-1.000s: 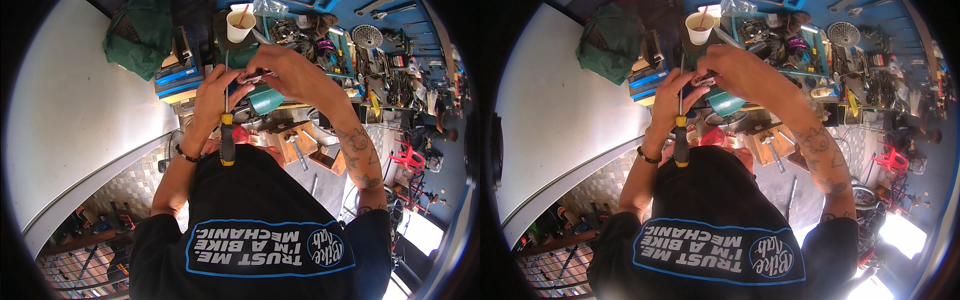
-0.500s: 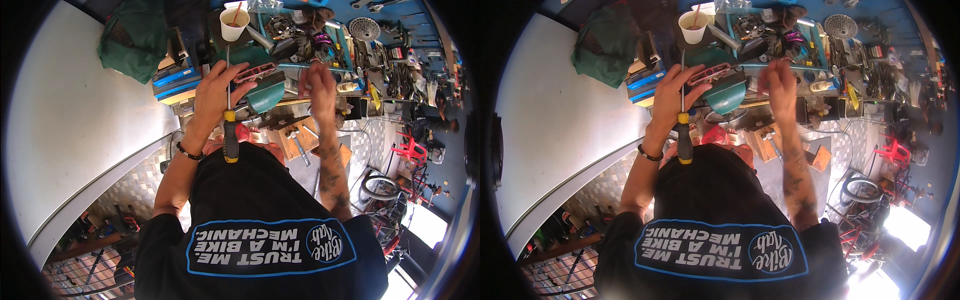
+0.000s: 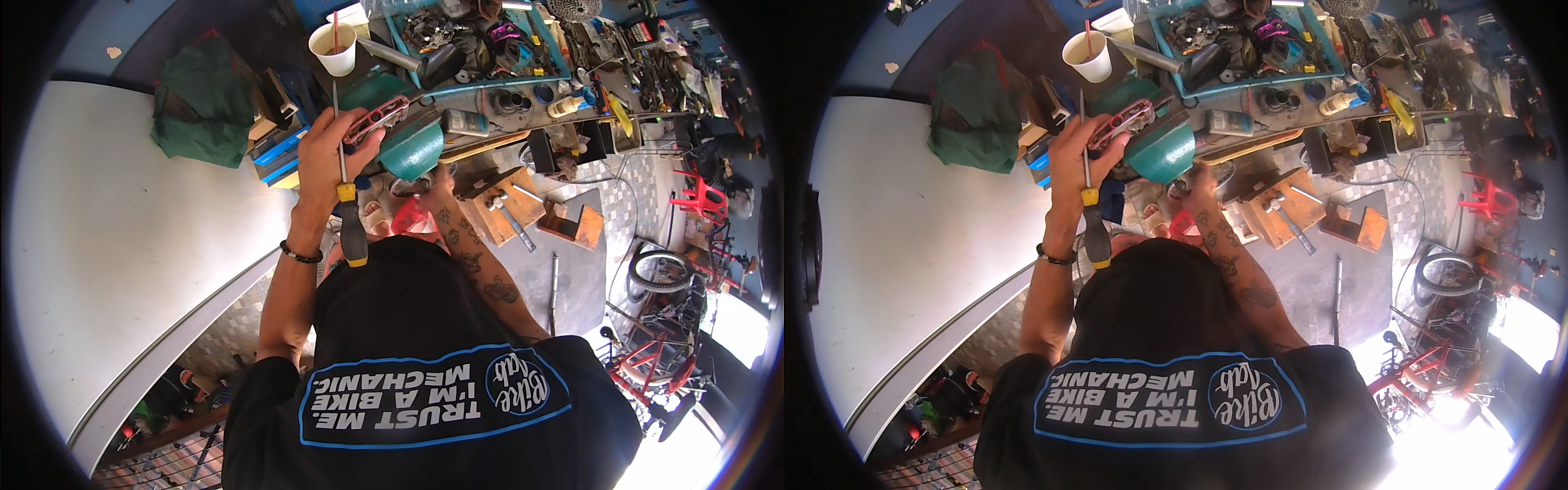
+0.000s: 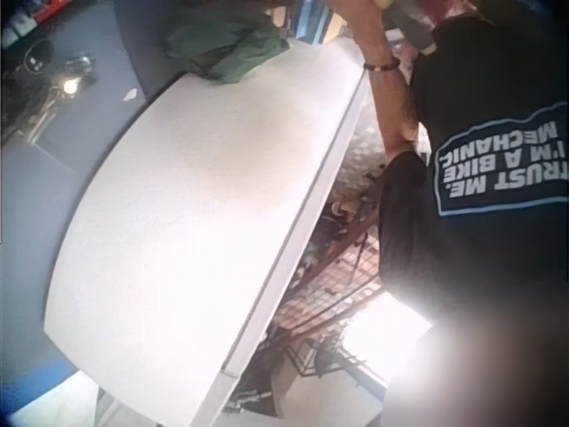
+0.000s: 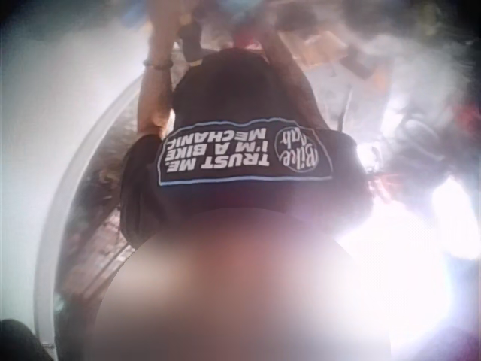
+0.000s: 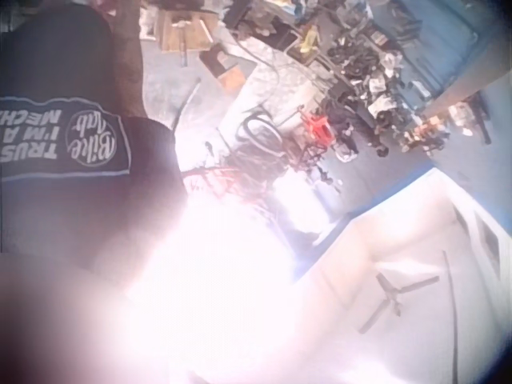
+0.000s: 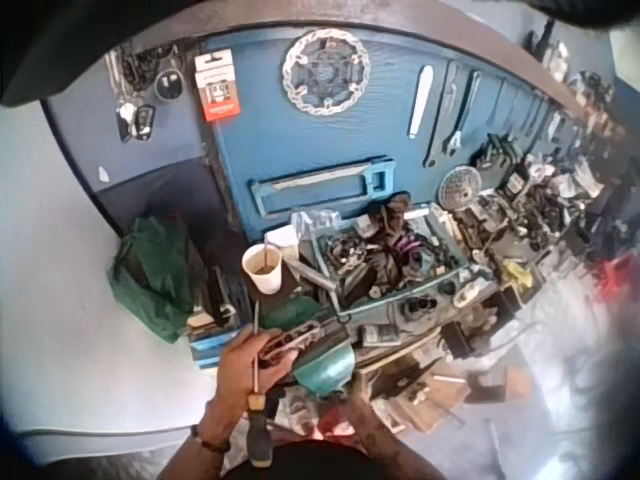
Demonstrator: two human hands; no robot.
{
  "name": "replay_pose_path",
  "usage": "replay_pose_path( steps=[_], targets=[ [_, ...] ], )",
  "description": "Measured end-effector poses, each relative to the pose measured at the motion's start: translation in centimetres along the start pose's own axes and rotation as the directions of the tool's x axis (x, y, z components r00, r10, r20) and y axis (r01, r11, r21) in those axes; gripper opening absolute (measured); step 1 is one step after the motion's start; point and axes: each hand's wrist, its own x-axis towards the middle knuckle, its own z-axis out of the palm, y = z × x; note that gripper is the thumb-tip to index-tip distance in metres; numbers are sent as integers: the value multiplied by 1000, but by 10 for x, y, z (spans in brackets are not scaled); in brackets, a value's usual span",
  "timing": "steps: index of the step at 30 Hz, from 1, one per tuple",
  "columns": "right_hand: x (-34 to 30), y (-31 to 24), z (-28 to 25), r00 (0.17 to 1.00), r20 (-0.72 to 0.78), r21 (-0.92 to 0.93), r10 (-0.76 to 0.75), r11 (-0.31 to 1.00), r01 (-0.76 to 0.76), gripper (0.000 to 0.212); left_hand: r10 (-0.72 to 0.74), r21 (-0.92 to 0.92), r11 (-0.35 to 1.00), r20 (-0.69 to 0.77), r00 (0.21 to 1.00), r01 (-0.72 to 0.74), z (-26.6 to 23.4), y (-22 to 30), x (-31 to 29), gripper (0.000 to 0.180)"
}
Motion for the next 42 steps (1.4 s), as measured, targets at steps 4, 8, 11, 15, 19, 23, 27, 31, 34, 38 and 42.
replay_pose_path(
  steps=[4, 8, 11, 15, 19, 23, 27, 31, 34, 38, 42],
  targets=[
    [6, -22, -4, 830, -163, -379, -534, 811, 447, 53, 41, 19, 999, 5, 999, -41, -1, 0, 2, 35],
    [7, -30, -9, 831, -216, -478, -513, 798, 367, 56, 45, 44, 998, 8, 999, -46, -1, -1, 3, 35],
    [6, -35, -6, 869, -265, -359, -419, 879, 314, 51, 37, 36, 999, 25, 999, -38, 0, -1, 4, 35],
    [7, -24, -4, 891, -307, -430, -336, 884, 185, 51, 62, 26, 998, 18, 998, -63, 0, 0, 5, 33],
    [13, 11, -11, 974, -227, -345, 19, 933, -98, 52, 58, 18, 998, 26, 998, -59, -1, 0, 6, 33],
    [21, 28, -26, 953, -120, -312, 277, 901, -301, 47, 55, 39, 998, 31, 998, -56, -1, -4, 5, 33],
    [24, 27, -32, 953, -57, -227, 297, 926, -302, 44, 133, 82, 988, 5, 991, -133, 1, -7, 5, 34],
    [23, 24, -27, 950, -64, -131, 306, 941, -312, 34, 175, 70, 982, 40, 984, -178, 0, -7, 10, 31],
    [14, 1, -18, 976, -216, -177, 14, 983, -53, 35, 203, 87, 974, 79, 976, -210, -2, -9, 13, 31],
    [-22, -63, 9, 848, -290, -427, -444, 853, 301, 38, 305, 131, 940, 97, 947, -316, -3, -19, 16, 32],
    [-86, -98, 41, 576, 29, -528, -817, 477, 703, 36, 238, 192, 948, 98, 966, -253, -17, -19, 18, 31]
  ],
)
